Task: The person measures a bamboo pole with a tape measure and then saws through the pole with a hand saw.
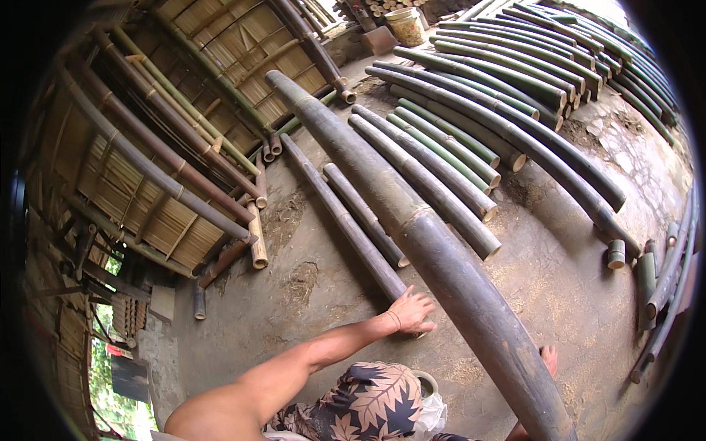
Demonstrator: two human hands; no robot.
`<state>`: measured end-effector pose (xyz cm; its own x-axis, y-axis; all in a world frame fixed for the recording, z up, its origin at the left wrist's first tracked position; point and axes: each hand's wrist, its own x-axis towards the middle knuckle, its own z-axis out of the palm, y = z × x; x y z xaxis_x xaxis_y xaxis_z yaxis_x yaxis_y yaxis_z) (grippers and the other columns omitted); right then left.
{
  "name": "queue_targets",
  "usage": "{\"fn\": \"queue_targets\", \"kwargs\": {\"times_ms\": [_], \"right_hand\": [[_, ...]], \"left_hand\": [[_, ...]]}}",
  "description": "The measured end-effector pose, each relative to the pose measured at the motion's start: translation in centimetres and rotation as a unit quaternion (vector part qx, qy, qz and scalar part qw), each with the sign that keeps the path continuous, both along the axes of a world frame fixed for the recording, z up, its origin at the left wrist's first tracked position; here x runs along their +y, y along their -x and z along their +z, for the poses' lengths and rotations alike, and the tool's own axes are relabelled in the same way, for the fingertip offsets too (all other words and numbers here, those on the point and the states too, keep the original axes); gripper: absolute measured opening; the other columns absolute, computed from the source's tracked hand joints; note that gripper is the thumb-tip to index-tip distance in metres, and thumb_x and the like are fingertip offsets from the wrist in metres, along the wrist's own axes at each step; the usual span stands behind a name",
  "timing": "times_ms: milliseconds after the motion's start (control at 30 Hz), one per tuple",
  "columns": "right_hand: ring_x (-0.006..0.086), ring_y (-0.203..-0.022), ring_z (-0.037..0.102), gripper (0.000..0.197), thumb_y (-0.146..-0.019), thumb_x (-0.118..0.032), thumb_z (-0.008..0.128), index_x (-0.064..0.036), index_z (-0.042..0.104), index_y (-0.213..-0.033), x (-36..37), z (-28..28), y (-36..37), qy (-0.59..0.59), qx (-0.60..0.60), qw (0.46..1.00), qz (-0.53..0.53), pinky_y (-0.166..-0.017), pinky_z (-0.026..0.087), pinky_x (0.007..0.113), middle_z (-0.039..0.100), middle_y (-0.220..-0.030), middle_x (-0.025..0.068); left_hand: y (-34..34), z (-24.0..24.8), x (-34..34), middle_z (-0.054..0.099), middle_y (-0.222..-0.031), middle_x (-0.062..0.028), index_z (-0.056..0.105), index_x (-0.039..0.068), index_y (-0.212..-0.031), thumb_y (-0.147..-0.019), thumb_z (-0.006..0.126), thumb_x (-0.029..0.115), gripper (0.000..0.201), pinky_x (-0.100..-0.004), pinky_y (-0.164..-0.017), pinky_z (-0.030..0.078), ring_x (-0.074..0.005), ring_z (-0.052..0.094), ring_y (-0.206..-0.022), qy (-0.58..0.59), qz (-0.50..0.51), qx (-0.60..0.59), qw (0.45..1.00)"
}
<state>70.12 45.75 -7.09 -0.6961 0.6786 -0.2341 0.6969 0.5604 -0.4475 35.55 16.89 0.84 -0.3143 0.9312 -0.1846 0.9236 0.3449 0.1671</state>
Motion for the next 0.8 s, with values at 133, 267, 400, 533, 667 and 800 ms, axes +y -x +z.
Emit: {"fn": "queue_targets", "kwargs": {"times_ms": [133, 267, 400, 533, 667, 800], "right_hand": [[0.0316, -0.103, 0.057, 0.029, -0.082, -0.017, 0.069, -0.0013, 0.063, -0.106, -8.3, 8.2, -0.3, 0.082, 0.140, 0.986, -0.027, -0.089, 0.045, 0.042, 0.061, -0.110, 0.0196], [0.0222, -0.083, 0.061, 0.034, -0.082, -0.026, 0.075, 0.0045, 0.063, -0.091, -10.9, 3.2, -2.3, 0.131, 0.027, 0.988, -0.078, -0.073, 0.048, 0.038, 0.067, -0.093, 0.0180], [0.0141, -0.057, 0.045, 0.042, -0.073, -0.029, 0.080, 0.0023, 0.053, -0.065, -14.1, 9.5, -2.0, 0.285, 0.093, 0.949, -0.098, -0.052, 0.037, 0.035, 0.048, -0.055, 0.0070], [0.0155, -0.055, 0.052, 0.047, -0.070, -0.035, 0.084, 0.0007, 0.055, -0.063, -14.8, 13.5, -4.7, 0.130, 0.007, 0.989, -0.075, -0.051, 0.041, 0.035, 0.056, -0.058, 0.0113], [0.0217, -0.059, 0.061, 0.050, -0.065, -0.043, 0.086, -0.0026, 0.060, -0.077, -14.7, 5.7, -15.4, -0.009, -0.002, 1.000, -0.026, -0.058, 0.049, 0.037, 0.061, -0.063, 0.0117], [0.0255, -0.057, 0.064, 0.054, -0.060, -0.050, 0.087, -0.0046, 0.065, -0.082, -19.9, 13.2, -12.0, 0.057, 0.044, 0.995, -0.076, -0.059, 0.052, 0.037, 0.060, -0.061, 0.0094]], "left_hand": [[-1.3, 1.0, -5.2, 0.059, -0.116, -0.0093, 0.065, 0.007, -0.111, -0.072, 0.064, 0.065, 0.071, -0.0596, -0.110, 0.027, -0.0279, 0.052, -0.118, 0.201, -0.025, -0.022, 0.979], [0.0, -1.0, -11.1, 0.055, -0.126, -0.0138, 0.063, 0.004, -0.113, -0.074, 0.065, 0.064, 0.072, -0.0546, -0.110, 0.029, -0.0307, 0.049, -0.122, 0.091, 0.037, -0.083, 0.992], [1.1, -1.1, -12.1, 0.052, -0.130, -0.0209, 0.058, 0.001, -0.119, -0.083, 0.063, 0.057, 0.067, -0.0487, -0.111, 0.031, -0.0370, 0.046, -0.126, -0.243, 0.356, -0.001, 0.902], [4.4, -2.1, -13.4, 0.050, -0.131, -0.0261, 0.048, -0.003, -0.132, -0.088, 0.059, 0.056, 0.074, -0.0497, -0.109, 0.033, -0.0406, 0.044, -0.126, -0.209, 0.670, -0.092, 0.707], [6.3, 3.6, -7.6, 0.052, -0.133, -0.0246, 0.037, -0.003, -0.142, -0.092, 0.043, 0.068, 0.087, -0.0499, -0.104, 0.039, -0.0386, 0.051, -0.122, -0.480, 0.517, -0.592, 0.390], [8.9, 14.4, -9.3, 0.059, -0.116, -0.0180, 0.049, 0.003, -0.115, -0.088, 0.042, 0.075, 0.078, -0.0469, -0.089, 0.049, -0.0319, 0.062, -0.100, -0.581, 0.354, -0.692, 0.243]]}}
